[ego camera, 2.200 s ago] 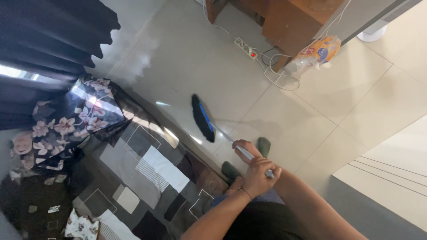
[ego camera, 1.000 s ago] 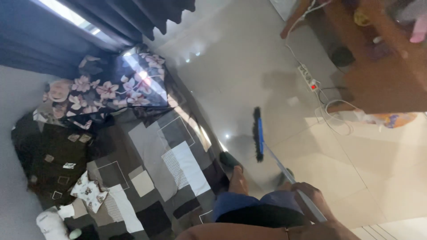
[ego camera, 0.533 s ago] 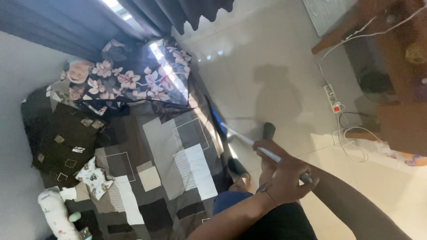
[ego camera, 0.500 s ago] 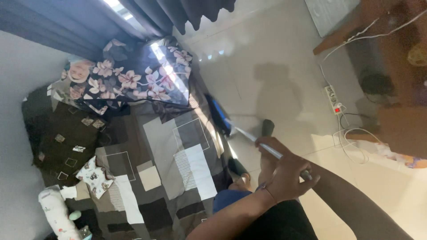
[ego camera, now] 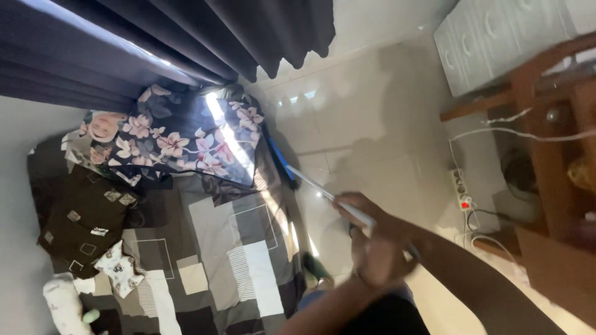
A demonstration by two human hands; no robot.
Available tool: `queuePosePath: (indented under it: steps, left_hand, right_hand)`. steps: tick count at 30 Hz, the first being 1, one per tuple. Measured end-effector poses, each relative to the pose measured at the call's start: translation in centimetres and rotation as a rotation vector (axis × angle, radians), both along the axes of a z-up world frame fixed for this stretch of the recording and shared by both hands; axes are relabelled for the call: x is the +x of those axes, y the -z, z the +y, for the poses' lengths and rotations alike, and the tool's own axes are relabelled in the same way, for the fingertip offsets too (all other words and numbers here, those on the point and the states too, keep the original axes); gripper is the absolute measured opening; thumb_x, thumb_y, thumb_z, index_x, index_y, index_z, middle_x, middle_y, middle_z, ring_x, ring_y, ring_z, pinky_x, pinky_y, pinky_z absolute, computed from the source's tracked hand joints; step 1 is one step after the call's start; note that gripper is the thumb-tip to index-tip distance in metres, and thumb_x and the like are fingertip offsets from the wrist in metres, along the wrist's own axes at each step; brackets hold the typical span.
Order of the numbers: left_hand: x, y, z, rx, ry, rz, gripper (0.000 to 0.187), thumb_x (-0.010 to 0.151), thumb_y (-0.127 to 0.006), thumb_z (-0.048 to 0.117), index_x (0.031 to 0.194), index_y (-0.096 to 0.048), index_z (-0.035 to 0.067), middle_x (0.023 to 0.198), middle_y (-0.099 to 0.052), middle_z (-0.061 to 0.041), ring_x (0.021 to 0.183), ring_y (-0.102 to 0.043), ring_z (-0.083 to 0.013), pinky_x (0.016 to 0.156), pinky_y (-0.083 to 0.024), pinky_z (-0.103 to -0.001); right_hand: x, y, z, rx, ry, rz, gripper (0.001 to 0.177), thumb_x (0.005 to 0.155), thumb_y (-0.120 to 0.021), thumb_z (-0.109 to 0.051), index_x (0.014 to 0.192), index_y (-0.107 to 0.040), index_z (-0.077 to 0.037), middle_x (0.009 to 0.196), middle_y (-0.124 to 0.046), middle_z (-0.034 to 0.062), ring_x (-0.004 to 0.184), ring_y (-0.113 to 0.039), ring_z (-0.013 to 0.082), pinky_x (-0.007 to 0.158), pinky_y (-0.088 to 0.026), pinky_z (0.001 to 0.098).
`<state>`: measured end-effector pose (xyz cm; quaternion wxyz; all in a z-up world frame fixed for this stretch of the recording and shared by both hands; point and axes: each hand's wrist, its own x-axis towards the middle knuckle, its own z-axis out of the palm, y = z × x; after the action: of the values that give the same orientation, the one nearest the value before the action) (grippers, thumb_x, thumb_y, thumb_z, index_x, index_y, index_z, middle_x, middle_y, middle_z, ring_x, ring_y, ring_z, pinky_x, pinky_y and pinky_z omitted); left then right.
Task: The person is sweeping the tiled floor with a broom, collecting dust into a pile near a pink dustpan.
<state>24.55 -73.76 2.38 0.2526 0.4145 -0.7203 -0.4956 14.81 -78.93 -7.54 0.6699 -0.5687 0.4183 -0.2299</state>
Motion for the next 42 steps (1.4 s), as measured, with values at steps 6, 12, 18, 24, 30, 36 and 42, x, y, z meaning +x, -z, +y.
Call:
queuePosePath:
  steps: [6, 12, 18, 24, 30, 36, 42]
  left_hand:
    - [-0.8, 4.7, -9.9, -0.182, -0.365, 0.029, 0.006, 0.082, -0.07, 0.009, 0.088, -0.07, 0.008, 0.091, -0.073, -0.012, 0.087, -0.072, -0.031, 0.085, -0.058, -0.04]
    - [-0.7, -3.1, -13.3, -0.116, -0.311, 0.066, 0.004, 0.083, -0.071, 0.008, 0.087, -0.072, 0.007, 0.087, -0.071, -0.011, 0.087, -0.07, -0.03, 0.089, -0.053, -0.041]
    - [0.5, 3.0, -20.1, -0.249, -0.401, -0.07, 0.009, 0.08, -0.072, 0.01, 0.079, -0.067, 0.003, 0.08, -0.067, -0.016, 0.082, -0.066, -0.0338, 0.085, -0.051, -0.045]
    - [1.5, 2.3, -22.4, -0.083, -0.356, -0.014, 0.025, 0.088, -0.073, 0.013, 0.071, -0.061, 0.0, 0.073, -0.063, -0.017, 0.071, -0.064, -0.0324, 0.073, -0.051, -0.043]
    - [3.1, -4.7, -21.1, -0.13, -0.19, 0.141, 0.015, 0.087, -0.072, 0.015, 0.077, -0.067, 0.005, 0.073, -0.066, -0.013, 0.073, -0.065, -0.0285, 0.082, -0.051, -0.041]
    - [5.1, 0.2, -24.8, -0.151, -0.054, -0.092, 0.029, 0.084, -0.074, 0.027, 0.068, -0.065, 0.005, 0.063, -0.063, -0.014, 0.066, -0.062, -0.0334, 0.079, -0.046, -0.048]
    - [4.3, 6.2, -27.4, -0.187, 0.065, -0.033, 0.028, 0.085, -0.071, 0.028, 0.069, -0.065, 0.005, 0.068, -0.065, -0.014, 0.07, -0.064, -0.0339, 0.076, -0.049, -0.047]
  right_hand:
    - [0.1, 19.1, -9.8, -0.17, 0.056, -0.041, 0.03, 0.091, -0.071, -0.001, 0.12, -0.064, -0.007, 0.11, -0.065, 0.0089, 0.103, -0.06, 0.0231, 0.09, -0.05, 0.0347]
    - [2.6, 11.4, -15.0, -0.486, -0.014, 0.072, 0.011, 0.089, -0.071, 0.002, 0.098, -0.068, -0.004, 0.089, -0.065, 0.0099, 0.079, -0.063, 0.0214, 0.069, -0.052, 0.0346]
    - [6.1, -0.3, -21.5, -0.853, 0.121, -0.234, 0.029, 0.093, -0.067, -0.005, 0.119, -0.06, 0.006, 0.11, -0.063, 0.0188, 0.103, -0.062, 0.0303, 0.087, -0.05, 0.0393]
    - [4.1, 15.4, -22.8, -0.486, 0.203, -0.436, 0.026, 0.109, -0.056, -0.021, 0.114, -0.058, 0.005, 0.109, -0.052, 0.0106, 0.099, -0.052, 0.0199, 0.088, -0.046, 0.0312]
    - [6.4, 13.6, -19.4, -0.324, 0.337, -0.427, 0.016, 0.098, -0.065, -0.012, 0.109, -0.06, -0.001, 0.095, -0.06, 0.002, 0.086, -0.059, 0.0096, 0.077, -0.05, 0.0237]
    - [10.9, 16.4, -22.6, -0.28, 0.261, -0.143, 0.008, 0.098, -0.073, 0.0, 0.102, -0.068, -0.004, 0.09, -0.068, 0.0051, 0.084, -0.062, 0.0127, 0.077, -0.052, 0.0265]
    - [7.8, 15.9, -25.0, -0.538, 0.561, -0.22, 0.027, 0.096, -0.067, -0.006, 0.118, -0.054, -0.002, 0.111, -0.065, 0.0086, 0.104, -0.066, 0.0136, 0.086, -0.056, 0.0282]
